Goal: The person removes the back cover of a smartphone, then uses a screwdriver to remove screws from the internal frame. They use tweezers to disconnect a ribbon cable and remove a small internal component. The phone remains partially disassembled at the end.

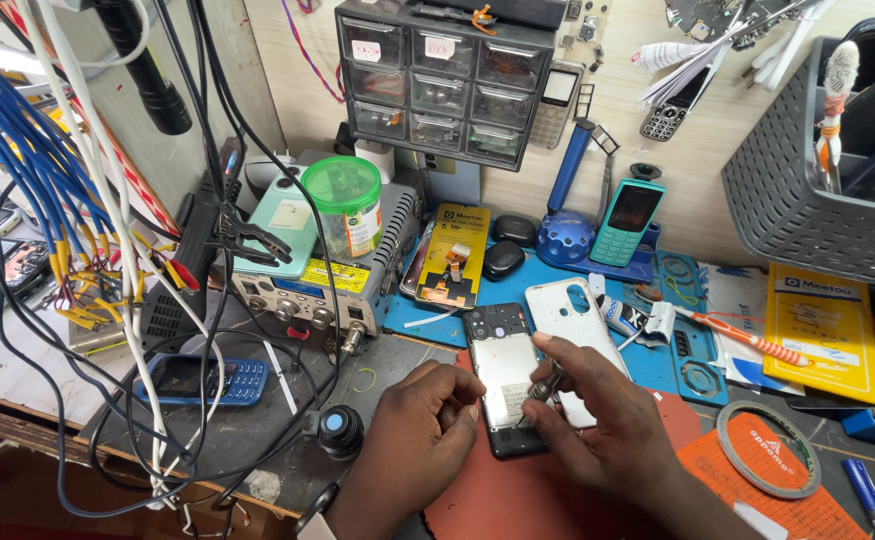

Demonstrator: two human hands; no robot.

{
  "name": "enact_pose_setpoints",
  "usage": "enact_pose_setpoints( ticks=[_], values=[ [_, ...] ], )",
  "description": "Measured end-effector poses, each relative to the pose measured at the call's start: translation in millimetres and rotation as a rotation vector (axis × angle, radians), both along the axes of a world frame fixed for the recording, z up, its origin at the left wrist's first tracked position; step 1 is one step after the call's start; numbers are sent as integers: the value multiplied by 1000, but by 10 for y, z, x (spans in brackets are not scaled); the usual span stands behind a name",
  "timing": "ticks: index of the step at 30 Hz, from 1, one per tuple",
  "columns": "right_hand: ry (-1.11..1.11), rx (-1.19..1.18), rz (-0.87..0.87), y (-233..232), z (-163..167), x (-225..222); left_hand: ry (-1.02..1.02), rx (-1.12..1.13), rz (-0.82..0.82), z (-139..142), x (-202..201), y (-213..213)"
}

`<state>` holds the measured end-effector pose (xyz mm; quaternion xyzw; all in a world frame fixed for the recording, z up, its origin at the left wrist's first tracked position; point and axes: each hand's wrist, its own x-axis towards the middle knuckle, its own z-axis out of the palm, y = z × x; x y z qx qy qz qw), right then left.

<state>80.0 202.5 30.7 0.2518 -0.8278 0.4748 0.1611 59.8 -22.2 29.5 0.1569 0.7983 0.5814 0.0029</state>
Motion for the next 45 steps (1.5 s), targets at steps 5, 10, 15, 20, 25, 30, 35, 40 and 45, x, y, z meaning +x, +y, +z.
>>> enact_pose_setpoints(
  ticks=[5,10,15,20,25,30,35,40,45],
  values=[
    [-73,-34,1,-13,-43,15,19,14,-9,0,-2,1],
    [-178,-209,129,39,-116,-29,-46,7,-18,21,-1,0],
    [-276,-308,76,78,-109,14,-33,-30,-57,41,11,-26],
    [-315,-378,74,18,-63,50,50,1,-150,7,30,-45],
    [-334,-430,23,-12,-35,65,65,7,-158,-45,33,-40],
    [-323,-236,22,129,28,80,73,-72,-7,-55,25,-2],
    [-345,-197,63,137,12,90,103,-72,42,-47,24,-4],
    [-368,-195,65,94,-1,102,88,-96,57,-59,14,-2],
    [-306,-162,83,103,-5,92,66,-76,53,-64,3,1]
  ],
)
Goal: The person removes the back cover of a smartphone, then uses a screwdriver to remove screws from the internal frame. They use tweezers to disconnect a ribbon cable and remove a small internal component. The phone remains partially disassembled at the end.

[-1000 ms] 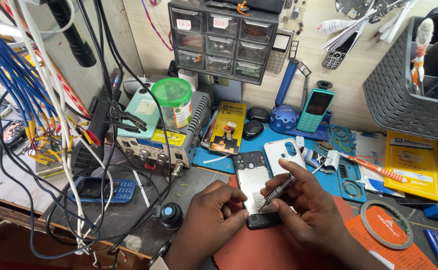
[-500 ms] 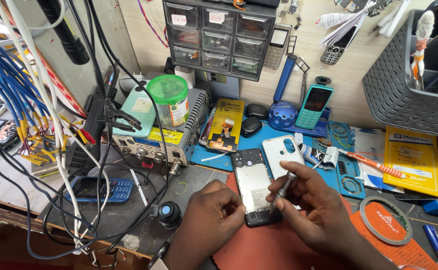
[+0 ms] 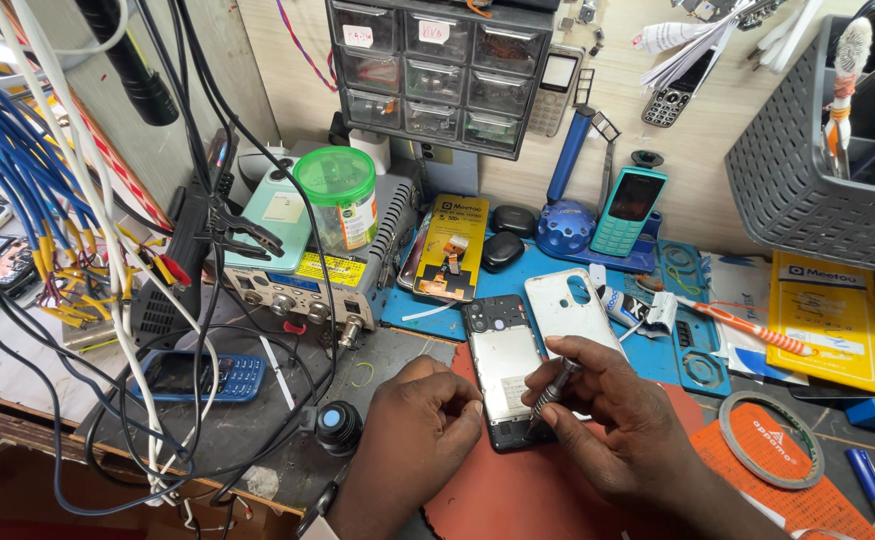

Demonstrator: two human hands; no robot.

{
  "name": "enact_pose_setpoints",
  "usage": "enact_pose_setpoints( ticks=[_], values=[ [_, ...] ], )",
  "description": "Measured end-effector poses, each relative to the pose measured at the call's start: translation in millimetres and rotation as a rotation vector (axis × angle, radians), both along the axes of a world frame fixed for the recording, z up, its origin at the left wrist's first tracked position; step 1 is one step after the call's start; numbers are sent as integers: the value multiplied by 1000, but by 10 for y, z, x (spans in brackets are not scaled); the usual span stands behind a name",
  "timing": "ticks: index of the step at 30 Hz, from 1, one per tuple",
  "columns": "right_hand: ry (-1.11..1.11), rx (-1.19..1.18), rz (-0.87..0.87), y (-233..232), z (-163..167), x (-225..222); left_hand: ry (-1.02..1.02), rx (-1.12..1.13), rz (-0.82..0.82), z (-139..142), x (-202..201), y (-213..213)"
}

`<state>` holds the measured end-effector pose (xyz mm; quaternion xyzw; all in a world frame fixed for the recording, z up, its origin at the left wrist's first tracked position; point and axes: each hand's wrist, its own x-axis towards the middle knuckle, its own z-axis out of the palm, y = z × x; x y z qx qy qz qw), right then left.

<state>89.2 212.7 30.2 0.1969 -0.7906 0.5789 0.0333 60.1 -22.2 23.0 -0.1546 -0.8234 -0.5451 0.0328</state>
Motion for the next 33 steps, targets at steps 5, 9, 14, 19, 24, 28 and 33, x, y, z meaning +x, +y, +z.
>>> enact_pose_setpoints(
  ticks=[5,9,14,19,24,28,33],
  values=[
    [55,21,32,4,-8,-6,-30,-24,-2,23,8,-9],
    [186,121,30,-19,48,6,14,-25,-3,41,6,-9],
    [379,337,4,-43,196,51,-17,-27,-20,26,11,-24],
    [447,231,33,-128,264,56,117,60,59,-22,-31,-42],
    [338,236,-54,-151,284,49,90,85,87,-59,-68,-50],
    [470,313,-106,-160,267,34,63,82,70,-51,-60,-39],
    [400,223,-15,-161,262,43,39,56,63,-1,-41,-38]
  ],
)
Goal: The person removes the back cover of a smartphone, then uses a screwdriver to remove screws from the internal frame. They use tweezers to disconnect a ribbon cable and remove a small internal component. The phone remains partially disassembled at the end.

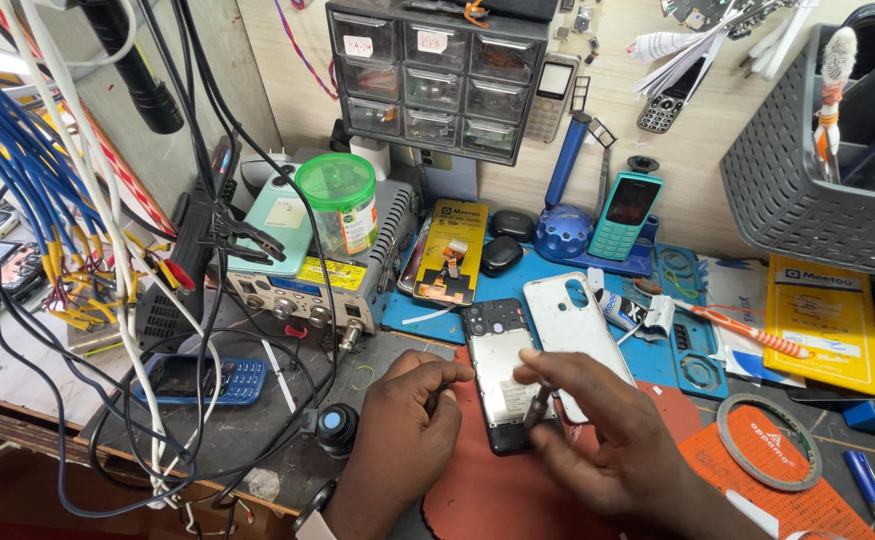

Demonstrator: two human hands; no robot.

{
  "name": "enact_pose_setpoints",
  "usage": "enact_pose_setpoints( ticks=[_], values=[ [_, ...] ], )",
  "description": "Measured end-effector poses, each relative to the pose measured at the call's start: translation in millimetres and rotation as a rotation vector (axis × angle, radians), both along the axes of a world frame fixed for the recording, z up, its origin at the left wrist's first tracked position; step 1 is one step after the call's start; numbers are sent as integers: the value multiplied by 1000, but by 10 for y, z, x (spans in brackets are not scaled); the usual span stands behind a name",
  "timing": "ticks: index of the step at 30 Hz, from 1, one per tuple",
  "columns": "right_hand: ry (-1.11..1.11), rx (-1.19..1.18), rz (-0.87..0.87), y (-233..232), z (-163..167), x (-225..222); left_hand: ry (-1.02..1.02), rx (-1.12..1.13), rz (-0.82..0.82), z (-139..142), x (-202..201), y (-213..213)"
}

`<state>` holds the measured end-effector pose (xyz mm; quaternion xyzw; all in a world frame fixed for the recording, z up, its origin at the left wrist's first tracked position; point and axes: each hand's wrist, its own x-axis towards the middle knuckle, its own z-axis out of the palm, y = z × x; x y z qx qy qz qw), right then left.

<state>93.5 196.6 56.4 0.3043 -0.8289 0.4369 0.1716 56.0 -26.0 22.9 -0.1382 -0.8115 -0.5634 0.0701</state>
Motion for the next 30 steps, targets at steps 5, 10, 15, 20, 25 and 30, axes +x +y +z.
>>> enact_pose_setpoints(
  ticks=[5,10,15,20,25,30],
  values=[
    [27,48,-42,20,27,-16,-53,-6,-12,55,8,10],
    [25,89,-147,26,-20,-26,-84,-17,-16,74,12,11],
    [-18,29,-85,47,-55,-22,-61,-14,-19,71,17,16],
    [30,15,-34,53,-7,-18,-117,-43,-18,77,17,13],
    [45,79,-126,36,-14,-19,-105,-36,-19,66,13,13],
    [9,61,-107,43,-67,-7,-47,-17,-29,47,10,10]
  ],
)
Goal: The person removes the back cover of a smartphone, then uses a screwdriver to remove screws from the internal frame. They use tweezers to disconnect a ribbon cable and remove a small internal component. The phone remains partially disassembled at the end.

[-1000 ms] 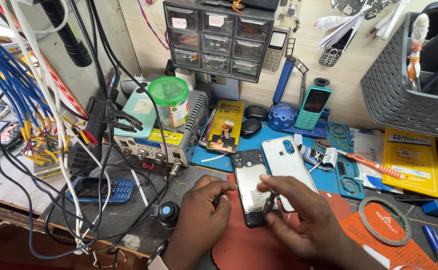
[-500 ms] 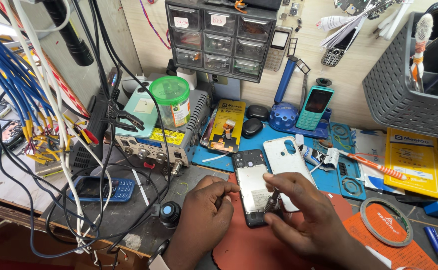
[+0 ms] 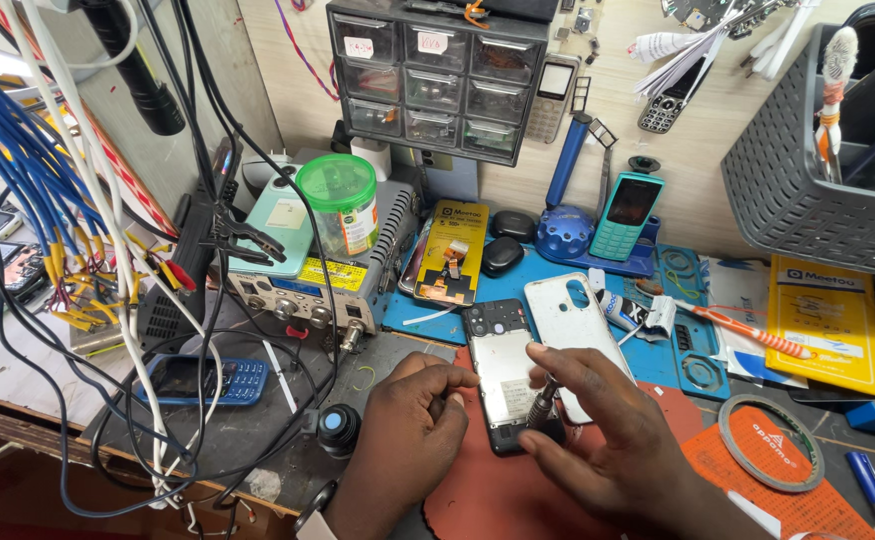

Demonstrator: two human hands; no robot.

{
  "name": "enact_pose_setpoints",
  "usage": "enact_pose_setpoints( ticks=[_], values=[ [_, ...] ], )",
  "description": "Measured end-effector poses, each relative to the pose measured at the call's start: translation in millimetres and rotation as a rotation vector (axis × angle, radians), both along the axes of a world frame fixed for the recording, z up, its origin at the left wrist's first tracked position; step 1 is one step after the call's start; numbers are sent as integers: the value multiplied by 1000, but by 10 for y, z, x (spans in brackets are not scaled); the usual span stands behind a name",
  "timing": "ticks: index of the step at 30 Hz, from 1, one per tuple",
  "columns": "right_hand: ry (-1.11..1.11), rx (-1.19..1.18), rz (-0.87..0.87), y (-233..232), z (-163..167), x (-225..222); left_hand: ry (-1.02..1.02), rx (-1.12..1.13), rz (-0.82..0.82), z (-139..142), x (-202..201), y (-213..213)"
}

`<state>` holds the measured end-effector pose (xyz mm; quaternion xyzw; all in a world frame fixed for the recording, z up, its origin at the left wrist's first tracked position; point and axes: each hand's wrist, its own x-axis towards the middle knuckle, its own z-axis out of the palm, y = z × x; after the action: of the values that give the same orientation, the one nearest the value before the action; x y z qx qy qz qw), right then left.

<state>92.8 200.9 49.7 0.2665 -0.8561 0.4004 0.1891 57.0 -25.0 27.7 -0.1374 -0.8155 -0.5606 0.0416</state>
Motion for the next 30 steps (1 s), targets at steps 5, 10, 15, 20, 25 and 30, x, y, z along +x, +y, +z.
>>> enact_pose_setpoints(
  ticks=[5,10,15,20,25,30],
  values=[
    [-54,-57,61,1,-8,4,-62,-24,13,-4,-1,5],
    [-156,-18,-35,-2,-44,-29,-34,-30,15,-7,0,7],
    [-121,-59,56,36,-89,-30,2,-20,4,-1,-1,0],
    [-92,-40,55,65,-94,-24,-32,-23,10,6,2,7],
    [-166,39,-45,55,-173,-49,-4,-23,2,9,7,-6],
    [-478,-423,170,124,-251,-83,-75,56,-57,24,21,5]
  ],
)
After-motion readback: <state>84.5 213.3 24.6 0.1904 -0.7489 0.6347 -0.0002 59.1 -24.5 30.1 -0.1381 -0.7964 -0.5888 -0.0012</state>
